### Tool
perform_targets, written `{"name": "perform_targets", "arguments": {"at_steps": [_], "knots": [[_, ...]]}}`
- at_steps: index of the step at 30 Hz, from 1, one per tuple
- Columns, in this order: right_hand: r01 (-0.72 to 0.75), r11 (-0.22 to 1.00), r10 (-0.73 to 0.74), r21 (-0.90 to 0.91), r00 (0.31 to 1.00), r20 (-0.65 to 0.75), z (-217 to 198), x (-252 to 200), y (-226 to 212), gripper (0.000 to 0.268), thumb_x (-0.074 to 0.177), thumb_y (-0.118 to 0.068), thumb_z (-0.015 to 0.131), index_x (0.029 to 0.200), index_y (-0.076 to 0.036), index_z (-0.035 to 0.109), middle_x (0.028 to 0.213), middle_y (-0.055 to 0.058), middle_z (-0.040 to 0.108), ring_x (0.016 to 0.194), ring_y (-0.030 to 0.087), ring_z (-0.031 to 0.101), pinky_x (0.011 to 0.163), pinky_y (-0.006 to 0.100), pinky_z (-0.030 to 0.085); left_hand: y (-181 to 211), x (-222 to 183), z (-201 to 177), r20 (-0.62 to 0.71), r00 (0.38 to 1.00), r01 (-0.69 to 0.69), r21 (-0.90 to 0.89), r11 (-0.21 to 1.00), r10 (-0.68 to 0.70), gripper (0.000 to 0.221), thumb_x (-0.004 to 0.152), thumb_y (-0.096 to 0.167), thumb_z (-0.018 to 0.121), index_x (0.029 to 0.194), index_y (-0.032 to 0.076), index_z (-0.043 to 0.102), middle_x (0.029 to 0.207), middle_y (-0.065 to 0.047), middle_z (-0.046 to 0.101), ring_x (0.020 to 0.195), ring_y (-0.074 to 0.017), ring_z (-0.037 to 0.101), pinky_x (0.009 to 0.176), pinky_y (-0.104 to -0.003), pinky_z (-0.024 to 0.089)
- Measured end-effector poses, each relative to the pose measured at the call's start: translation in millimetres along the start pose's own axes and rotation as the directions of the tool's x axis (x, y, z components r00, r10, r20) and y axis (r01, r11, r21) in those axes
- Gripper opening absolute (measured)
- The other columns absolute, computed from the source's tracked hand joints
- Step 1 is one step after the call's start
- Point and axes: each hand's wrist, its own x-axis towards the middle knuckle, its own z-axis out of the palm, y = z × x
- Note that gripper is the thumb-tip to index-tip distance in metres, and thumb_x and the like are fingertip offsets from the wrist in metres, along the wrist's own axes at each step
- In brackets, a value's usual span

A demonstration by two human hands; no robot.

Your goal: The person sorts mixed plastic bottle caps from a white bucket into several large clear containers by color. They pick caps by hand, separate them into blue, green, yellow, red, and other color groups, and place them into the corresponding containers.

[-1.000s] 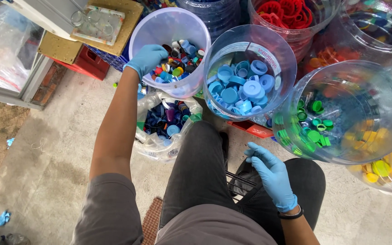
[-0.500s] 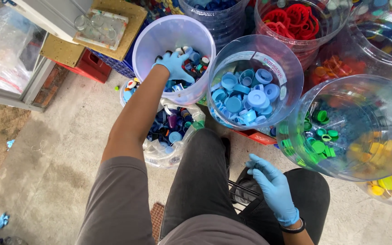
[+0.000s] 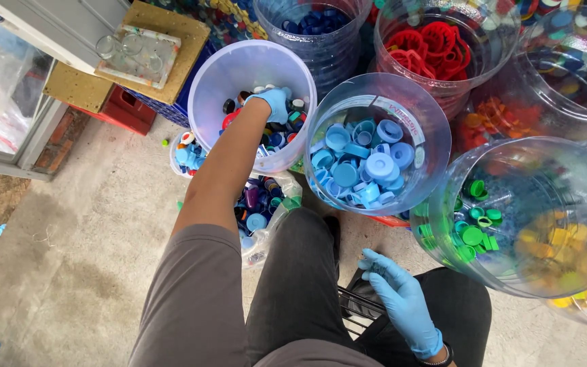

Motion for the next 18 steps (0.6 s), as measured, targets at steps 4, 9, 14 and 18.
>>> {"name": "perform_targets", "arguments": {"at_steps": [4, 9, 14, 18], "knots": [[-0.014, 0.999, 0.014, -0.039, 1.0, 0.0, 1.0, 3.2, -4.1, 0.046, 0.093, -0.006, 0.061, 0.14, -0.002, 0.065, 0.122, 0.017, 0.079, 0.106, 0.021, 0.075, 0.096, 0.031, 0.06, -0.5, 7.4, -4.5, 0.005, 1.0, 0.03, 0.028, 0.999, -0.03, 0.068, 0.083, 0.019, 0.073, 0.146, 0.018, 0.047, 0.143, -0.015, 0.052, 0.124, -0.0396, 0.057, 0.099, -0.051, 0.053], [-0.029, 0.999, 0.029, -0.031, 1.0, 0.002, 1.6, 6.6, -0.6, 0.046, 0.094, -0.007, 0.06, 0.14, -0.003, 0.065, 0.124, 0.017, 0.079, 0.11, 0.02, 0.073, 0.099, 0.03, 0.057, -9.5, 19.4, -1.0, 0.064, 0.998, -0.02, 0.178, 0.984, 0.009, 0.061, 0.083, 0.015, 0.062, 0.143, 0.007, 0.053, 0.146, -0.021, 0.047, 0.129, -0.0427, 0.056, 0.103, -0.051, 0.052], [-0.04, 0.998, 0.04, -0.044, 0.999, -0.001, 1.3, 5.8, 0.7, 0.047, 0.094, -0.007, 0.061, 0.141, -0.004, 0.065, 0.12, 0.016, 0.08, 0.099, 0.018, 0.074, 0.095, 0.03, 0.057, -17.5, 32.3, 8.8, 0.262, 0.962, 0.144, -0.268, 0.953, -0.072, 0.016, 0.095, 0.021, 0.044, 0.11, 0.021, 0.05, 0.12, -0.011, 0.052, 0.108, -0.0315, 0.055, 0.099, -0.039, 0.046], [-0.01, 0.998, 0.01, -0.054, 1.0, -0.001, -1.2, 4.1, 3.9, 0.047, 0.094, -0.007, 0.061, 0.14, -0.004, 0.065, 0.121, 0.016, 0.08, 0.102, 0.019, 0.074, 0.097, 0.03, 0.057, -9.9, -8.1, 1.2, 0.141, 0.99, 0.034, -0.17, 0.985, -0.01, 0.09, 0.081, 0.01, 0.049, 0.165, 0.025, 0.022, 0.167, -0.013, 0.025, 0.149, -0.038, 0.031, 0.119, -0.05, 0.036]]}}
